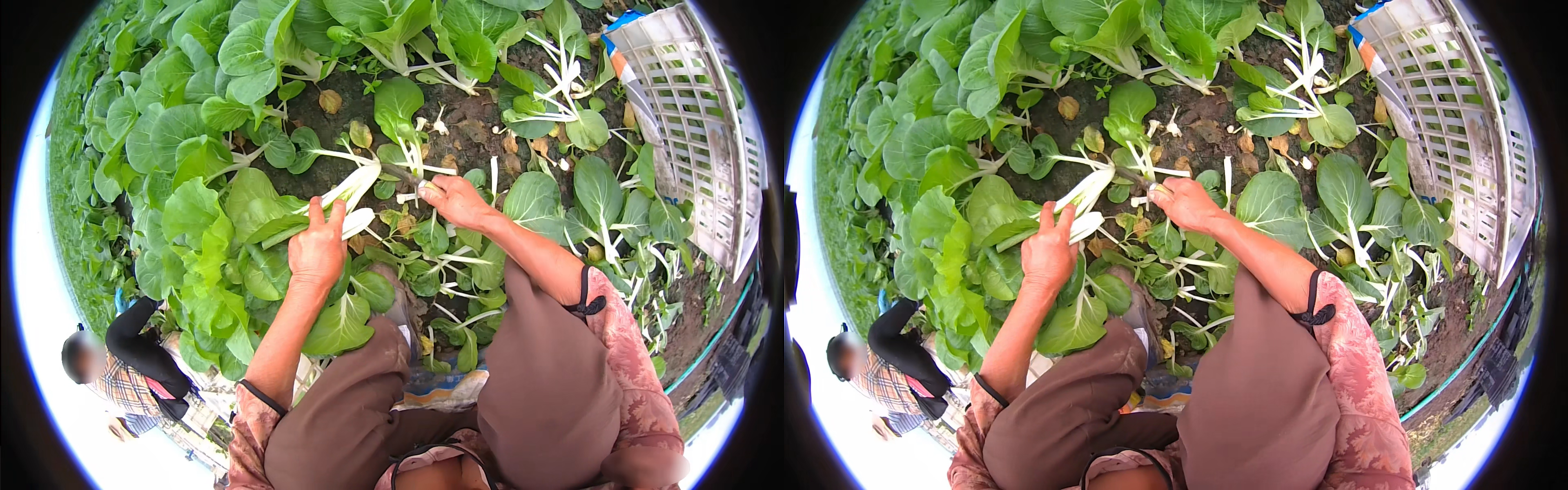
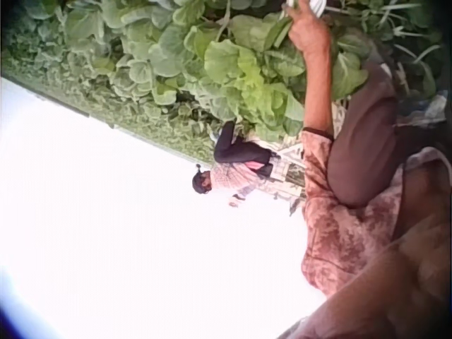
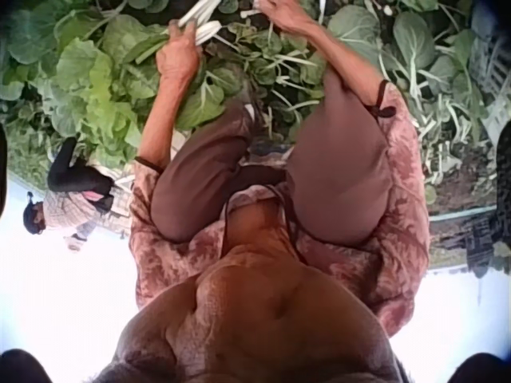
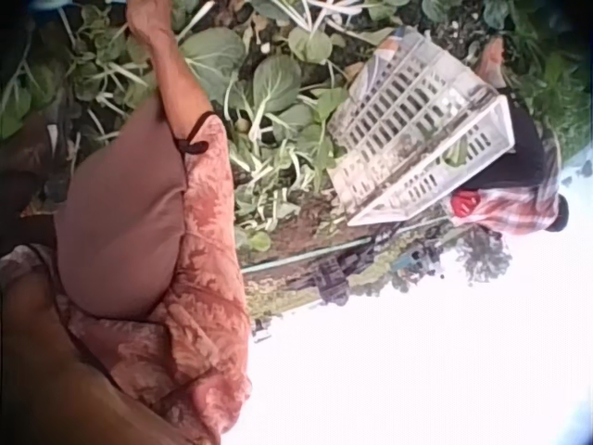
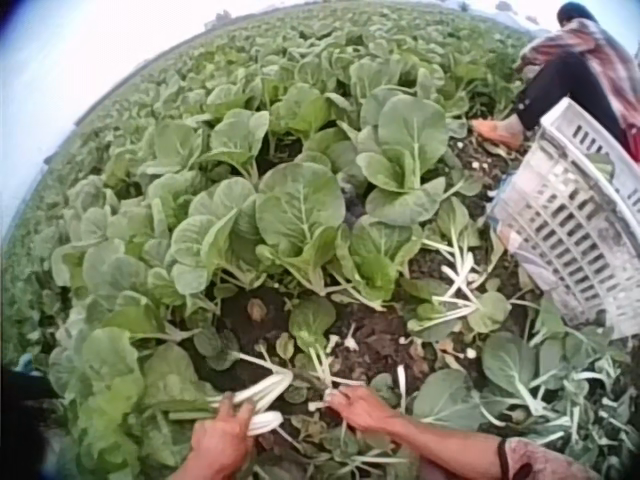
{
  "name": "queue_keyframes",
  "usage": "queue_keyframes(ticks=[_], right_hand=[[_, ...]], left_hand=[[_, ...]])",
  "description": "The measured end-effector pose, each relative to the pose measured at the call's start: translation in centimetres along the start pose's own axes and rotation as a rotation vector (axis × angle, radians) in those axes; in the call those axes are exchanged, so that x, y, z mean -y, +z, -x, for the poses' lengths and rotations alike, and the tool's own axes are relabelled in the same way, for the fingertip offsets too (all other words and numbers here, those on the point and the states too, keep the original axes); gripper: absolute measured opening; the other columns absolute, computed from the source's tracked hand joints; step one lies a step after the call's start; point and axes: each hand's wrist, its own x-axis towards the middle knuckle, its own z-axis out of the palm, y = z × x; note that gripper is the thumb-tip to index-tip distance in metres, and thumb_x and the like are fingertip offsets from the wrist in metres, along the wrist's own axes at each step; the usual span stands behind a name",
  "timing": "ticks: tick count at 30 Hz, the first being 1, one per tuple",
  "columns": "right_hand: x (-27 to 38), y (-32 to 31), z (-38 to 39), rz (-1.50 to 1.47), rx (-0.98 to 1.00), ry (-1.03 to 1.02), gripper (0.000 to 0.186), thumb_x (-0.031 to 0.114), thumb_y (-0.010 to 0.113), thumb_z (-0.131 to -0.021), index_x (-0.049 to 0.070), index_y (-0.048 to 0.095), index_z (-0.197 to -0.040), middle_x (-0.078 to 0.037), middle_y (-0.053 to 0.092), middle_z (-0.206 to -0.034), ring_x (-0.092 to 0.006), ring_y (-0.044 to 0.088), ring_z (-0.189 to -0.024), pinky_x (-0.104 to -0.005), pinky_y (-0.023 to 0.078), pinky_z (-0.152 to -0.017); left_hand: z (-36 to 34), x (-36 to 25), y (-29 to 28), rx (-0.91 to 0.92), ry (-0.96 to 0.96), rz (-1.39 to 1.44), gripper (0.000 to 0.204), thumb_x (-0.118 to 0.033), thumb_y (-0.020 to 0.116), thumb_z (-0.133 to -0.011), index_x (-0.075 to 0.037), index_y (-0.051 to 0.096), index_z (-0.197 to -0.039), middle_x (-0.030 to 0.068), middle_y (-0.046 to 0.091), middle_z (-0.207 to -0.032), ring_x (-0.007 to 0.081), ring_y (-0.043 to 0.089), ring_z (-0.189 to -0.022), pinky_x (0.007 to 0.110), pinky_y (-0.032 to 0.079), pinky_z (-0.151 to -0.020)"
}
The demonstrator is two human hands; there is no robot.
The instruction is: The person harvests leafy green vegetables in a field using a curved knife. They cut the stems, trim the leaves, and place the harvested vegetables into a white plastic crate.
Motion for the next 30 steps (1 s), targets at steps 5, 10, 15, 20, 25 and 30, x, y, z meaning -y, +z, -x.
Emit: queue_keyframes(ticks=[5,10,15,20,25,30], right_hand=[[-0.1,-1.5,4.1,0.092,-0.203,-0.116,0.037,0.039,0.06,-0.094,0.002,0.058,-0.097,-0.022,0.064,-0.084,-0.0421,0.063,-0.081,-0.0461,0.05,-0.072],[6.7,-6.7,3.1,-0.332,-0.227,-0.269,0.041,0.032,0.075,-0.086,0.007,0.06,-0.115,0.002,0.056,-0.078,-0.0104,0.054,-0.067,-0.0308,0.049,-0.063],[11.6,-10.6,1.7,-0.698,-0.02,-0.359,0.03,0.023,0.076,-0.085,0.005,0.058,-0.1,0.004,0.052,-0.071,-0.003,0.044,-0.05,-0.0194,0.037,-0.044],[11.5,-12.0,1.1,-0.308,-0.338,-0.468,0.021,0.017,0.074,-0.081,0.004,0.058,-0.086,-0.001,0.054,-0.069,-0.0093,0.049,-0.059,-0.028,0.044,-0.056],[10.9,-10.6,0.8,0.003,-0.735,-0.447,0.024,0.019,0.071,-0.078,0.004,0.054,-0.083,-0.007,0.054,-0.066,-0.0169,0.05,-0.059,-0.0334,0.047,-0.06],[9.1,-13.7,0.6,-0.21,-0.764,-0.238,0.024,0.019,0.076,-0.08,0.004,0.057,-0.085,-0.002,0.054,-0.069,-0.0105,0.049,-0.061,-0.03,0.046,-0.058]], left_hand=[[0.3,0.3,-2.1,-0.058,-0.015,0.179,0.05,-0.017,0.074,-0.074,-0.019,0.058,-0.121,0.0136,0.056,-0.128,0.0336,0.069,-0.074,0.043,0.057,-0.067],[-3.1,0.1,-9.0,-0.137,0.044,0.671,0.037,-0.007,0.069,-0.073,-0.008,0.064,-0.11,0.0103,0.067,-0.097,0.0246,0.068,-0.084,0.036,0.054,-0.077],[-5.2,-0.3,-14.9,0.166,-0.263,1.232,0.038,-0.012,0.073,-0.081,-0.008,0.064,-0.118,-0.0028,0.067,-0.094,0.0011,0.054,-0.065,0.017,0.041,-0.047],[-6.6,-0.7,-13.8,0.254,-0.29,1.319,0.045,-0.015,0.075,-0.081,-0.004,0.059,-0.122,-0.0012,0.065,-0.089,0.0026,0.053,-0.061,0.018,0.041,-0.045],[-6.5,-2.9,-13.3,0.209,-0.33,1.263,0.048,-0.012,0.073,-0.081,-0.007,0.057,-0.127,-0.0018,0.064,-0.087,0.0029,0.051,-0.059,0.019,0.04,-0.044],[-5.7,-3.6,-12.4,0.153,-0.366,1.307,0.03,-0.008,0.07,-0.081,-0.007,0.061,-0.109,-0.0014,0.063,-0.083,0.0039,0.052,-0.059,0.019,0.04,-0.043]])
